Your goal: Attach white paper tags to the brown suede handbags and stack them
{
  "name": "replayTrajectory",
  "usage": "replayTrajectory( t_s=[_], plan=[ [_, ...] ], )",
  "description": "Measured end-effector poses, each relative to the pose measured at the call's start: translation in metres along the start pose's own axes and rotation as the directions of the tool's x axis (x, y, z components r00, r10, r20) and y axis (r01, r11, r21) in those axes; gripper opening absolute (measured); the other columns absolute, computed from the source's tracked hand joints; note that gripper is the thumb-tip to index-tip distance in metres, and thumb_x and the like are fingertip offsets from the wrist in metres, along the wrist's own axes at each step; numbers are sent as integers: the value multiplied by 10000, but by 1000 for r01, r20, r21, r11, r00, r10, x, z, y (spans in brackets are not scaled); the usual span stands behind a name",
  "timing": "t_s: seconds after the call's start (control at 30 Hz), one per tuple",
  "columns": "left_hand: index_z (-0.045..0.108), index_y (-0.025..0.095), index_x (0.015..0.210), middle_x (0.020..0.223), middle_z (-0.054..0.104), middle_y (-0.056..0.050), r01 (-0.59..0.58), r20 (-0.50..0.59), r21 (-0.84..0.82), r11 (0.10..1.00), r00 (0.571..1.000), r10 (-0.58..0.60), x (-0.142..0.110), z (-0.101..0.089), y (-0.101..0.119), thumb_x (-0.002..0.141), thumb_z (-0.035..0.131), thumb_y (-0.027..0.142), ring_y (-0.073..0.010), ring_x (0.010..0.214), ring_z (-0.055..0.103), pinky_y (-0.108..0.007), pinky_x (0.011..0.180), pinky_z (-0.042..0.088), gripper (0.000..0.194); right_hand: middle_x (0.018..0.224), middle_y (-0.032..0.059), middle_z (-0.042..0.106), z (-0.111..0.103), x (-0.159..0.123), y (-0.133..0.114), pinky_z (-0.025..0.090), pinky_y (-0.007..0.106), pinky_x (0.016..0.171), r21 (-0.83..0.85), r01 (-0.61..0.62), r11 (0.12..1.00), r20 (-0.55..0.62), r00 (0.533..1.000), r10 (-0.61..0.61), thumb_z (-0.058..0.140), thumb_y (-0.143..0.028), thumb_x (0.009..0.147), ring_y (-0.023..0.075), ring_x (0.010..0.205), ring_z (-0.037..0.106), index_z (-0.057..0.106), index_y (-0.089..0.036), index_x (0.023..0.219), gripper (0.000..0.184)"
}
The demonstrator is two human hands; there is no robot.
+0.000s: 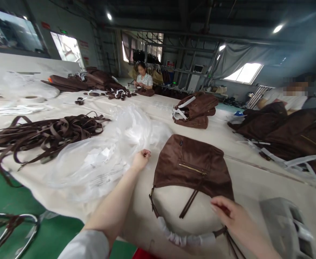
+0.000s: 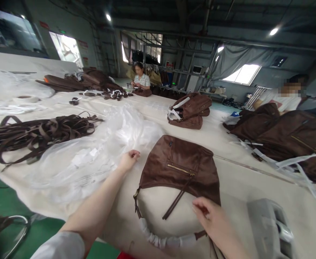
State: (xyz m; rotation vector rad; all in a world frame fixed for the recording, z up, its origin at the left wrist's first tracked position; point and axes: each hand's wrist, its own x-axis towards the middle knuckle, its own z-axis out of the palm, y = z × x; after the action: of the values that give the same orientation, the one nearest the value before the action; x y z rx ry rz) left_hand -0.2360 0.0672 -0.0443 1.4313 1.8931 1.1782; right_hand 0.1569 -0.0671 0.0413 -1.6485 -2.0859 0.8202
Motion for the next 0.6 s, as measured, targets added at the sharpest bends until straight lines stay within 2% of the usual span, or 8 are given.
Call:
replayTrajectory(
  t_s=[0.07, 0.1, 0.17, 0.27, 0.4, 0.5, 0.6],
  plan=[
    [647, 172, 889, 833, 721, -49, -15, 30, 13, 1000, 999, 15, -1, 1, 1, 793, 482, 237, -167, 710, 657, -261, 710, 494, 202, 887, 49, 703, 7, 13, 16, 462, 317, 718, -174, -72, 982, -205, 978, 36, 496, -410, 802, 224, 787, 637, 659, -242, 875, 245],
    [649, 174, 887, 829, 720, -48, -20, 43, 21, 1000, 999, 20, -1, 1, 1, 789, 482, 242, -170, 708, 657, -261, 708, 493, 205, 880, 49, 706, 10, 16, 25, 452, 318, 705, -235, -126, 964, -268, 961, 60, 484, -391, 807, 224, 773, 639, 652, -239, 879, 238],
    [653, 179, 888, 825, 720, -46, -29, 62, 39, 999, 998, 26, 0, 1, 2, 779, 485, 247, -173, 700, 657, -262, 705, 490, 212, 849, 43, 710, 11, 18, 40, 436, 311, 671, -297, -218, 929, -318, 941, 119, 462, -372, 824, 220, 744, 644, 646, -241, 885, 234],
    [660, 183, 898, 822, 720, -42, -39, 75, 64, 997, 997, 34, 2, 1, 2, 765, 485, 239, -173, 691, 654, -262, 709, 484, 226, 842, 32, 714, 8, 17, 53, 425, 297, 651, -308, -268, 913, -306, 936, 171, 447, -354, 840, 214, 745, 651, 645, -247, 883, 229],
    [668, 179, 893, 779, 716, -43, -66, 88, 119, 991, 995, 55, 1, 3, 3, 773, 474, 247, -178, 694, 651, -265, 706, 480, 239, 865, 24, 715, 11, 26, 54, 435, 295, 677, -241, -247, 938, -237, 953, 190, 442, -360, 857, 208, 774, 655, 643, -244, 893, 235],
    [668, 176, 889, 777, 713, -46, -83, 109, 126, 988, 992, 70, 0, 5, 3, 771, 471, 243, -181, 699, 650, -263, 687, 477, 239, 857, 28, 714, 26, 38, 43, 444, 290, 697, -174, -198, 965, -140, 975, 175, 453, -366, 865, 199, 783, 651, 650, -230, 910, 244],
    [667, 173, 901, 747, 704, -40, -74, 127, 130, 989, 990, 58, 0, 6, 2, 768, 472, 245, -185, 710, 650, -262, 679, 477, 247, 820, 29, 706, 51, 41, 25, 440, 275, 698, -203, -120, 972, -55, 992, 111, 494, -311, 849, 186, 767, 642, 658, -212, 891, 196]
  ],
)
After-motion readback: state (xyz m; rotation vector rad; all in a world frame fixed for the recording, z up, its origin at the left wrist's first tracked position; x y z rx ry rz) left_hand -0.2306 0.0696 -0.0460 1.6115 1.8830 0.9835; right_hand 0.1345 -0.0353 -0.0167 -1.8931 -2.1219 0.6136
